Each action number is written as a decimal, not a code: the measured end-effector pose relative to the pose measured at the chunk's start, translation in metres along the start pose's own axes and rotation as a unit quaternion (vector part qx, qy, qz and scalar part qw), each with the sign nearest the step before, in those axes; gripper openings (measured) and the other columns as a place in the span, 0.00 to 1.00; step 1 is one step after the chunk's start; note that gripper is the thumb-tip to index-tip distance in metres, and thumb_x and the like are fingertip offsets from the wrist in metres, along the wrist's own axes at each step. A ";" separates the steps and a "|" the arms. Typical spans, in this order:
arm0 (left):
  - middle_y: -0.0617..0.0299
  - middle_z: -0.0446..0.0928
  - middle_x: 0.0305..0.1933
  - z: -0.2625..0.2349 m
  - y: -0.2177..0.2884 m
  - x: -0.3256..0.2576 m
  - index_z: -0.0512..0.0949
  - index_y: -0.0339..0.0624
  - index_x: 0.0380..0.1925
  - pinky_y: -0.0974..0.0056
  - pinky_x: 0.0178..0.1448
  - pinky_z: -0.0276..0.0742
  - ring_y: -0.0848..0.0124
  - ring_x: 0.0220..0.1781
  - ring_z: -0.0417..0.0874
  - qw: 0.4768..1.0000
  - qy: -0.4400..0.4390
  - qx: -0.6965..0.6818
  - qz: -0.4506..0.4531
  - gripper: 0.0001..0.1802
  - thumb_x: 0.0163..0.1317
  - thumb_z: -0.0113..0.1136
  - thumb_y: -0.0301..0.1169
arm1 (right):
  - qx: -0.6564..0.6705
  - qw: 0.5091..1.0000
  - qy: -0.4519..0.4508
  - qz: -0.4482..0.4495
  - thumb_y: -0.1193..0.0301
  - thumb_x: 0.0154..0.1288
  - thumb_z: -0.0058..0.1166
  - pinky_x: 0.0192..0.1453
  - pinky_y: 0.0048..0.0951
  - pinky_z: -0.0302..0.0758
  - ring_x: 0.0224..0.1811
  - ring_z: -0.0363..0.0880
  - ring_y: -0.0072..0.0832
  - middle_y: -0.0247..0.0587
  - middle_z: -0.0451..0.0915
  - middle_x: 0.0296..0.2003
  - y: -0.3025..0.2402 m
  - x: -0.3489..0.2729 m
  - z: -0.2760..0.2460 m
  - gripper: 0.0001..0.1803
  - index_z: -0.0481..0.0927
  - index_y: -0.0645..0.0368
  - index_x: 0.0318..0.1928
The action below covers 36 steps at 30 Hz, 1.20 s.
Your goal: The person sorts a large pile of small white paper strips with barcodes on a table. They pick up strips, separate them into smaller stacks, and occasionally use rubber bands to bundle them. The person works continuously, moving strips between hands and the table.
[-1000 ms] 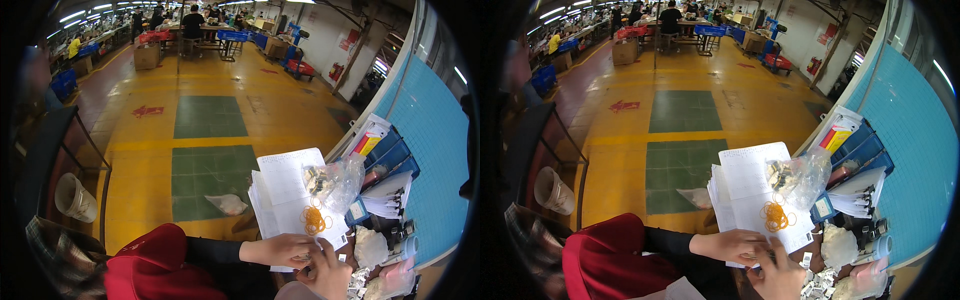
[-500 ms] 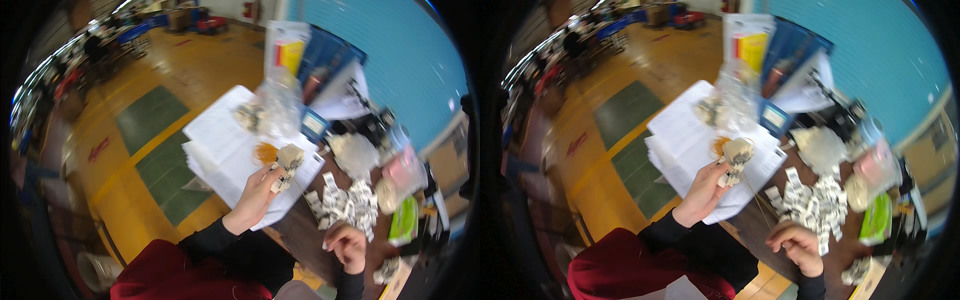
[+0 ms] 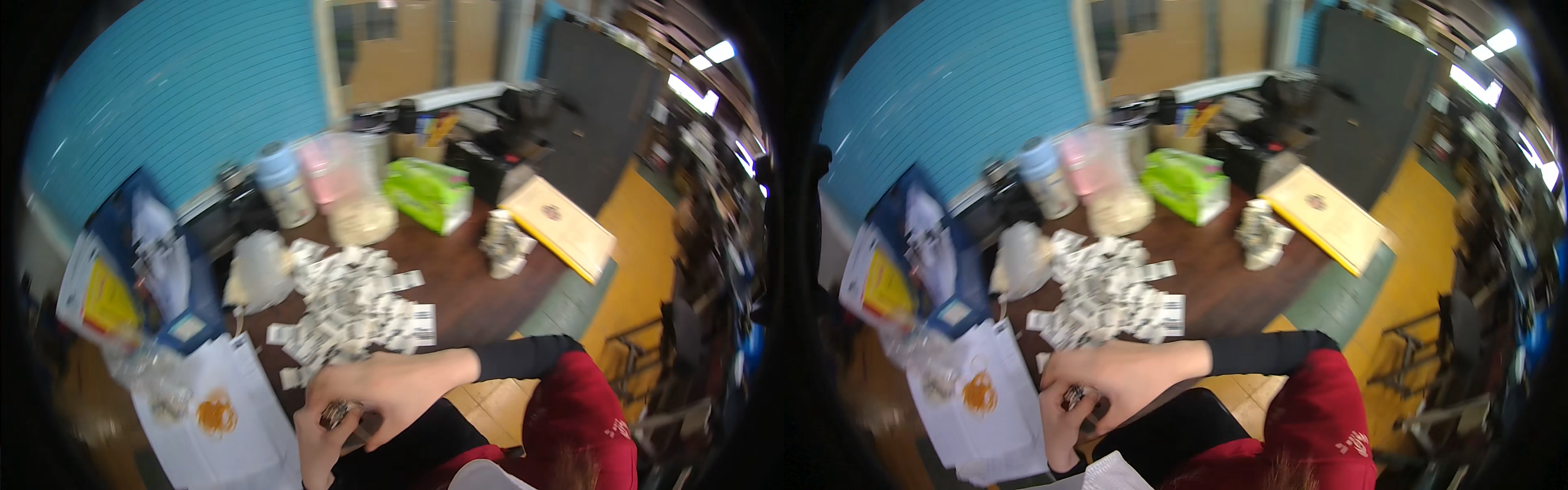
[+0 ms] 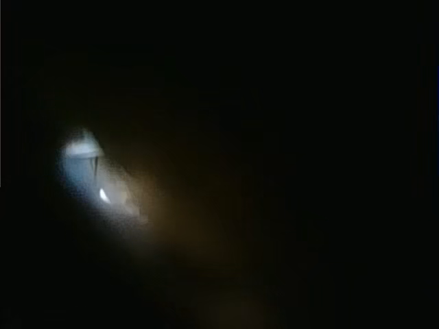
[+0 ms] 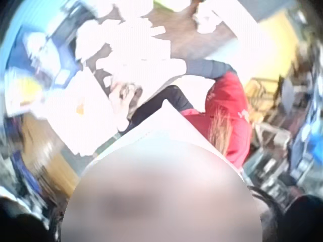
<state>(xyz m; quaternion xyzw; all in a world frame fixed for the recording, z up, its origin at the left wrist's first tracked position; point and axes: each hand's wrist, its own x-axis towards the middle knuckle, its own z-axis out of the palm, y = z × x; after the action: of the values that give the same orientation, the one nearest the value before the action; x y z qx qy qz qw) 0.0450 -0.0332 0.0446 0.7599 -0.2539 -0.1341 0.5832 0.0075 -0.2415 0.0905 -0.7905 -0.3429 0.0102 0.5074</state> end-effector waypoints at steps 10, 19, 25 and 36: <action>0.55 0.76 0.45 -0.031 -0.057 0.058 0.74 0.34 0.52 0.65 0.50 0.75 0.66 0.46 0.79 0.832 0.197 -0.513 0.078 0.18 0.68 0.56 0.35 | 0.304 0.877 0.233 -0.290 0.54 0.61 0.65 0.61 0.38 0.65 0.58 0.69 0.41 0.50 0.68 0.56 -0.016 -0.035 0.030 0.42 0.58 0.65 0.64; 0.54 0.75 0.46 -0.010 -0.030 0.026 0.74 0.32 0.51 0.63 0.52 0.75 0.65 0.46 0.79 0.996 -0.045 0.068 -0.037 0.19 0.66 0.59 0.33 | 0.295 0.945 0.134 -0.040 0.60 0.40 0.79 0.76 0.38 0.50 0.73 0.55 0.36 0.44 0.60 0.66 0.010 -0.040 0.023 0.63 0.52 0.59 0.73; 0.53 0.77 0.45 0.033 -0.033 0.024 0.74 0.31 0.50 0.62 0.51 0.79 0.64 0.46 0.81 0.995 -0.005 0.007 -0.098 0.18 0.64 0.60 0.30 | -0.144 0.947 0.101 -0.268 0.65 0.59 0.62 0.53 0.38 0.67 0.38 0.75 0.38 0.35 0.75 0.28 -0.024 -0.042 0.045 0.13 0.80 0.63 0.34; 0.52 0.76 0.52 0.012 -0.002 0.002 0.69 0.31 0.57 0.61 0.53 0.76 0.64 0.50 0.77 0.847 0.137 -0.513 0.007 0.22 0.66 0.54 0.31 | 0.435 0.808 0.396 -0.035 0.60 0.51 0.73 0.76 0.35 0.53 0.74 0.55 0.33 0.44 0.53 0.73 0.014 -0.049 0.073 0.59 0.47 0.59 0.75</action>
<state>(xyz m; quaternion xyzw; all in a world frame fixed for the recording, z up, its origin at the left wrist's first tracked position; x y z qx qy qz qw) 0.0415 -0.0434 0.0393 0.3611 -0.0721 -0.1356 0.9198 -0.0491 -0.2139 0.0281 -0.4103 -0.0995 -0.1733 0.8898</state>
